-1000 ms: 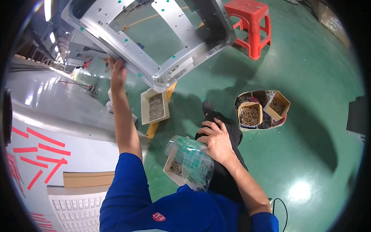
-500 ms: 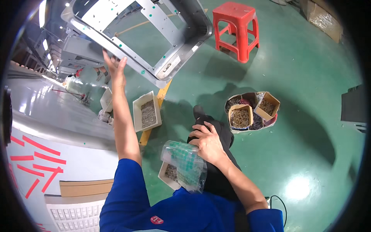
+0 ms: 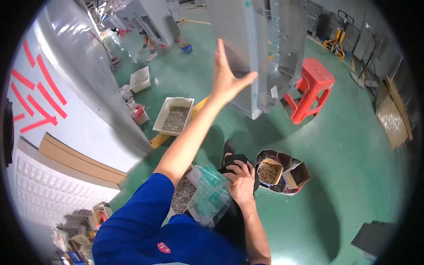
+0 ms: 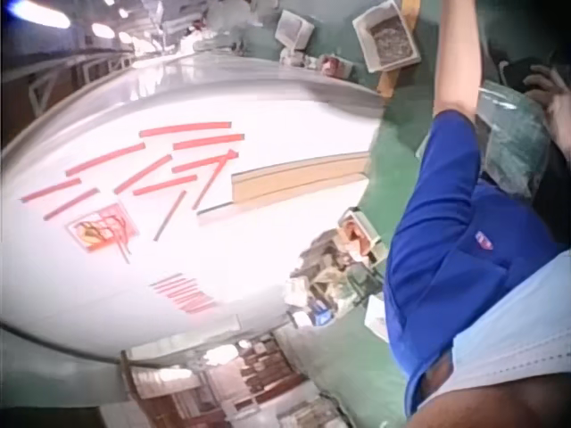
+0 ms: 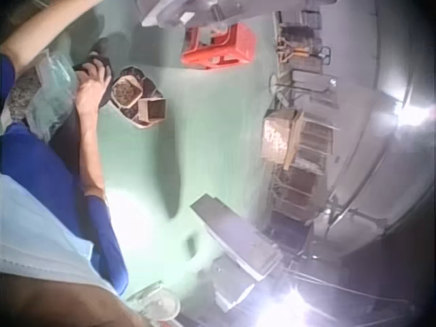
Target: Applying green circular stickers to designated spots inside a metal enclosure.
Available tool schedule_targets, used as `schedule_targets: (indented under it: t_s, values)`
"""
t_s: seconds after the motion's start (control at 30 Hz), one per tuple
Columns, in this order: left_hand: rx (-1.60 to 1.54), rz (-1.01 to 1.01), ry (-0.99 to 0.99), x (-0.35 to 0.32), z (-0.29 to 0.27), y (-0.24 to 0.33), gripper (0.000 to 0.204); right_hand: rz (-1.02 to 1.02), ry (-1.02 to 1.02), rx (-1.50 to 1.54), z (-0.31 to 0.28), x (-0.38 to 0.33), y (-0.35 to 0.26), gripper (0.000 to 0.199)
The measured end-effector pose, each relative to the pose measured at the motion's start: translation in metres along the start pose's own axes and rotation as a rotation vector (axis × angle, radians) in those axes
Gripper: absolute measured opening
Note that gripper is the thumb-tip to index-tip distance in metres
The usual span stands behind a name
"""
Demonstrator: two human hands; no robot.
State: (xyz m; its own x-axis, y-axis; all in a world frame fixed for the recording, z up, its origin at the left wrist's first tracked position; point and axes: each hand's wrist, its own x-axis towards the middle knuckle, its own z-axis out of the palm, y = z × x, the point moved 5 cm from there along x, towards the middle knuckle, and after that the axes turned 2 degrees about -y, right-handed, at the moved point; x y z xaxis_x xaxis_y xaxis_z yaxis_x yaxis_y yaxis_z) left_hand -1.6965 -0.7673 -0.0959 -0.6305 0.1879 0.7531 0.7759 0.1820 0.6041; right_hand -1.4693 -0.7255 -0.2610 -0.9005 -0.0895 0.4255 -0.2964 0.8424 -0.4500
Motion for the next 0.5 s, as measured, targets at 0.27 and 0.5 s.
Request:
schedule_targets:
  t_s: [0.27,0.5]
  values:
    - [-0.015,0.007,0.072,-0.039,0.042,0.059,0.119,0.002,-0.044,-0.026,0.004,-0.002,-0.004,0.021]
    - [-0.012,0.068,-0.023,-0.067,0.065,0.083,0.11,0.005,0.028,-0.054,0.006,-0.003,-0.009,0.029]
